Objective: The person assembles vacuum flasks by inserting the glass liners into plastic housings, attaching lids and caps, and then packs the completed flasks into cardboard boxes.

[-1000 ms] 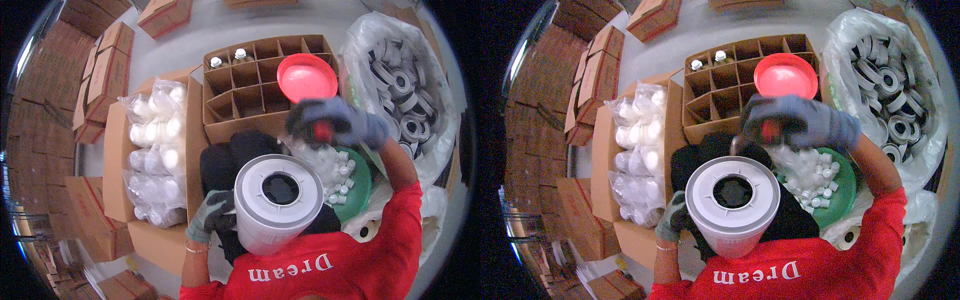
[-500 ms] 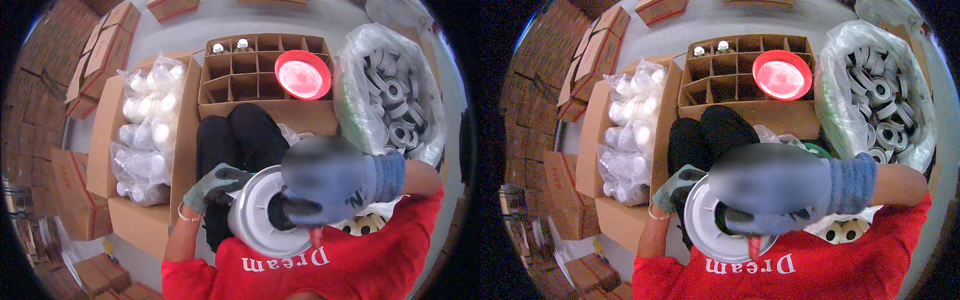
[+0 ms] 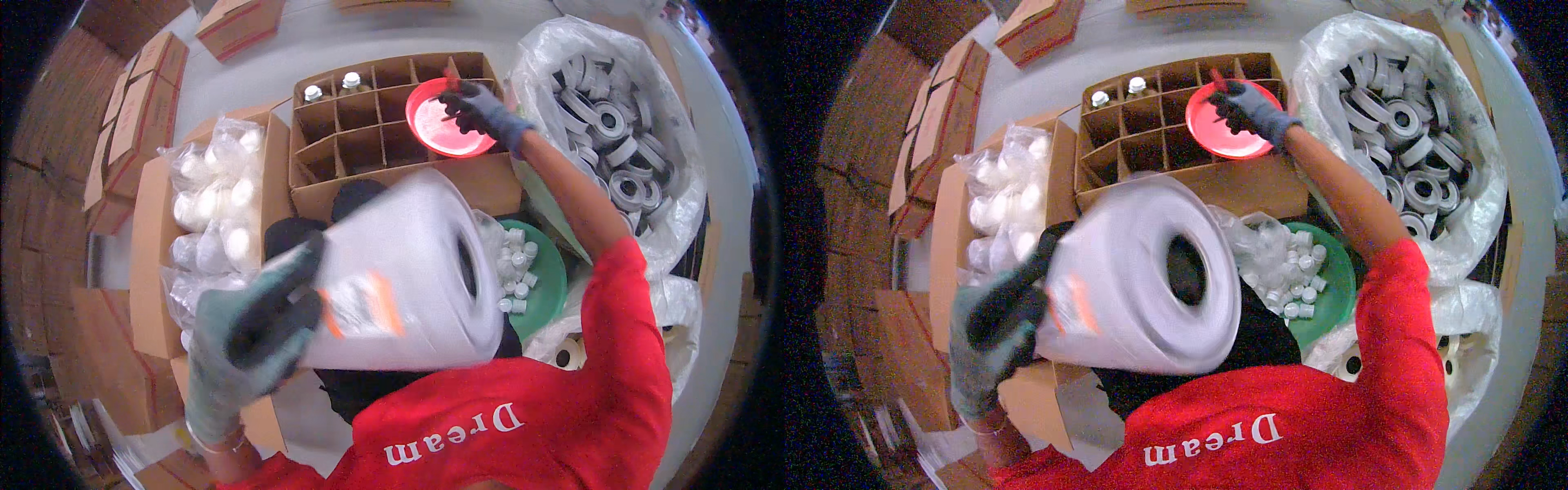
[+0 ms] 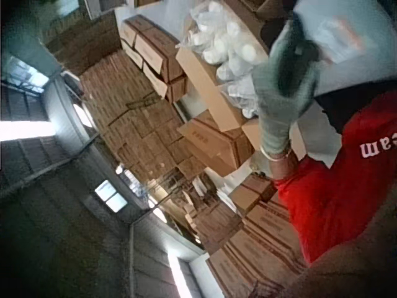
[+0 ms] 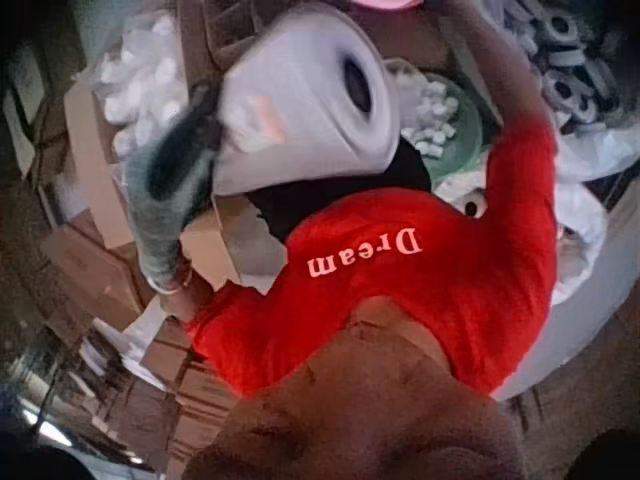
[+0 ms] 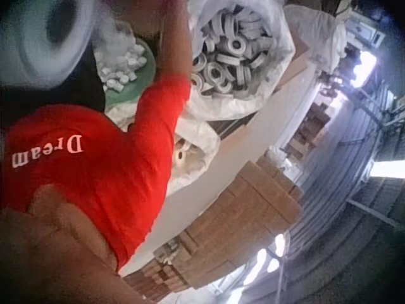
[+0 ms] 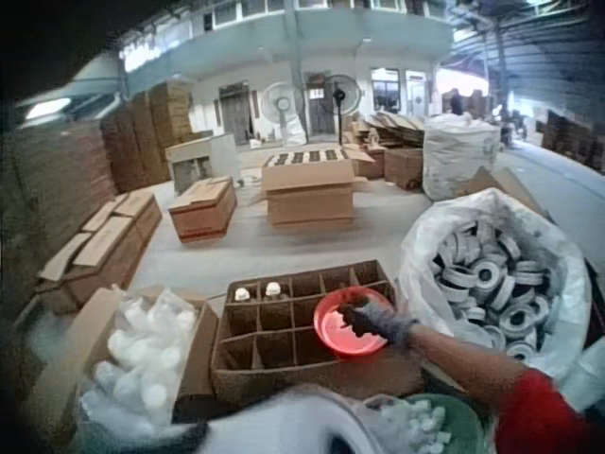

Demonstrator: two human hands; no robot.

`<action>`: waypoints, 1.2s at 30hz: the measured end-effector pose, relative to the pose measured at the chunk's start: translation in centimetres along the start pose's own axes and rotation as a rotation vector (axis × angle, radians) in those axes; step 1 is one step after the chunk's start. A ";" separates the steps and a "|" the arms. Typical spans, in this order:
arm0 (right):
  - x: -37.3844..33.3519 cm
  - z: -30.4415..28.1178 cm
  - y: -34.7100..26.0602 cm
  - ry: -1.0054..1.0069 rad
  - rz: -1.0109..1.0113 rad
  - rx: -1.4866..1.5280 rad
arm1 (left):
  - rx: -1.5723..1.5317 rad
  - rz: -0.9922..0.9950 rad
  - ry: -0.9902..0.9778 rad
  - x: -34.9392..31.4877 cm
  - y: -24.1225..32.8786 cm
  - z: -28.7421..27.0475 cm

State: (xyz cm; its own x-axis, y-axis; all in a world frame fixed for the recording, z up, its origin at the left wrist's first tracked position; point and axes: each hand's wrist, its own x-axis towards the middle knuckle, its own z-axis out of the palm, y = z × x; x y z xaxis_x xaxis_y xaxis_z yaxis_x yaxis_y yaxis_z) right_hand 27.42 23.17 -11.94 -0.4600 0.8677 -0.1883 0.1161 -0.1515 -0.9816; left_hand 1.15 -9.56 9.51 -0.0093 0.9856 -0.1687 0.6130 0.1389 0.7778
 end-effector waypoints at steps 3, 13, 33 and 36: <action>4.9 -1.9 7.3 0.249 0.093 -0.321 | 0.774 0.503 -0.358 0.2 2.1 0.8; -3.0 4.6 12.6 0.078 -0.256 -0.920 | 0.493 0.776 -0.194 -1.0 -2.8 3.0; -11.0 -9.2 23.1 -0.040 0.528 -1.558 | 1.209 -0.967 0.657 -15.5 -43.0 -1.1; -8.1 -9.0 21.8 0.009 0.402 -1.364 | 1.050 -1.260 0.354 -18.6 -47.4 -4.2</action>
State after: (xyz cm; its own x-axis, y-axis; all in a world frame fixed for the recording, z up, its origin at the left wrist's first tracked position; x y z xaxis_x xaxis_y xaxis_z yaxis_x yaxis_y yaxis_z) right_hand 41.56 17.10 -31.49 -0.1877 0.8793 -0.4377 0.9820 0.1783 -0.0628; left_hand -31.01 -34.04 -21.70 -0.9478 0.3085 -0.0803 0.3093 0.8289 -0.4661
